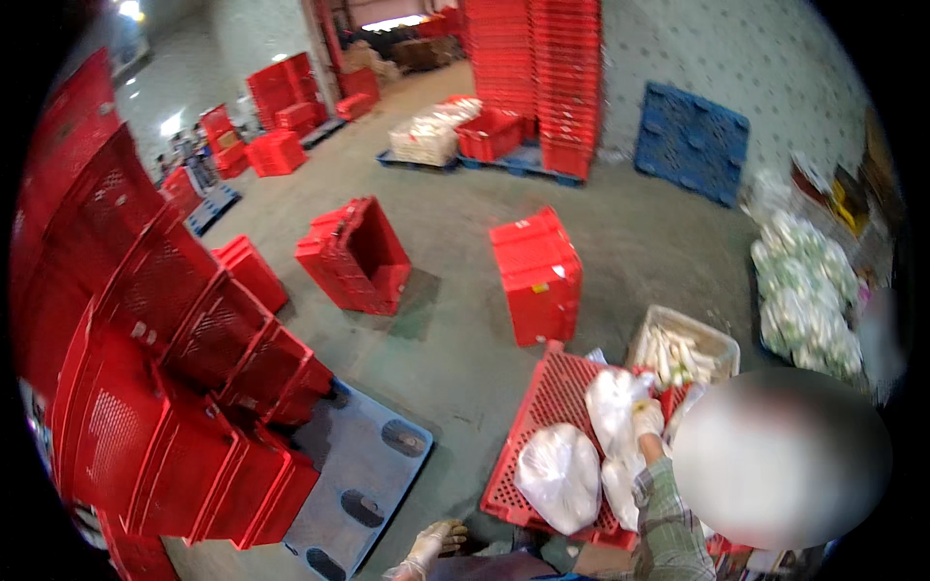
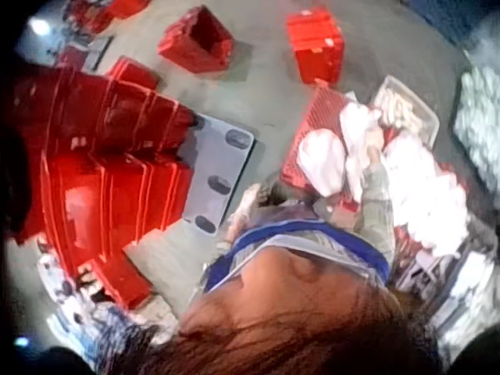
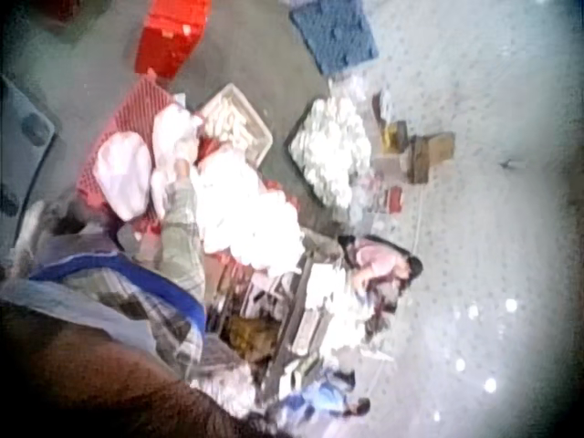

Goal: The person picks up white plastic bags from a red crate and places them into a larger red crate. The person repeats this action multiple times, moving bags from one crate to another.

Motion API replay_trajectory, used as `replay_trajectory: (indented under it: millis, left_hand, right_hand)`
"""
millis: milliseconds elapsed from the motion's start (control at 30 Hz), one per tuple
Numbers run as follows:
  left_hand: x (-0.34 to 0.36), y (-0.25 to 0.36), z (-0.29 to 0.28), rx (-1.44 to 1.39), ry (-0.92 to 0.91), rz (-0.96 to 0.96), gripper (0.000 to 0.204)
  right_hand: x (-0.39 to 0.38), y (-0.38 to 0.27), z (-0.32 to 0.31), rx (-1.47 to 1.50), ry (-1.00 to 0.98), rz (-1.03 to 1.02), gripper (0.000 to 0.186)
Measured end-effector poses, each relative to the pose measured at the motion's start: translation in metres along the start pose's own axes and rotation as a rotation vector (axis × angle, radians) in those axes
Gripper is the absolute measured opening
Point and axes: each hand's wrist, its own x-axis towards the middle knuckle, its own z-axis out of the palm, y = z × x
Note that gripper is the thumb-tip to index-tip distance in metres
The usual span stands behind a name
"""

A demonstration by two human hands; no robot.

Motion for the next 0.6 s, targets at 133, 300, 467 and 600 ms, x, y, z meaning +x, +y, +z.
replay_trajectory:
  millis: [133,300,467,600]
  left_hand:
    - [-0.024,0.01,-0.025,0.146,0.148,0.006,0.043]
    - [-0.07,-0.044,-0.07,0.078,0.294,0.031,0.038]
    - [-0.085,-0.045,-0.055,0.493,0.242,0.316,0.034]
    - [-0.017,-0.058,-0.064,-0.208,-0.045,0.179,0.031]
  right_hand:
    - [0.012,-0.04,-0.031,0.202,-0.081,0.304,0.087]
    - [-0.016,-0.012,0.028,0.022,-0.229,0.319,0.063]
    - [-0.022,-0.052,0.033,0.351,-0.397,0.206,0.032]
    - [-0.067,-0.124,-0.023,0.805,-0.509,-0.042,0.02]
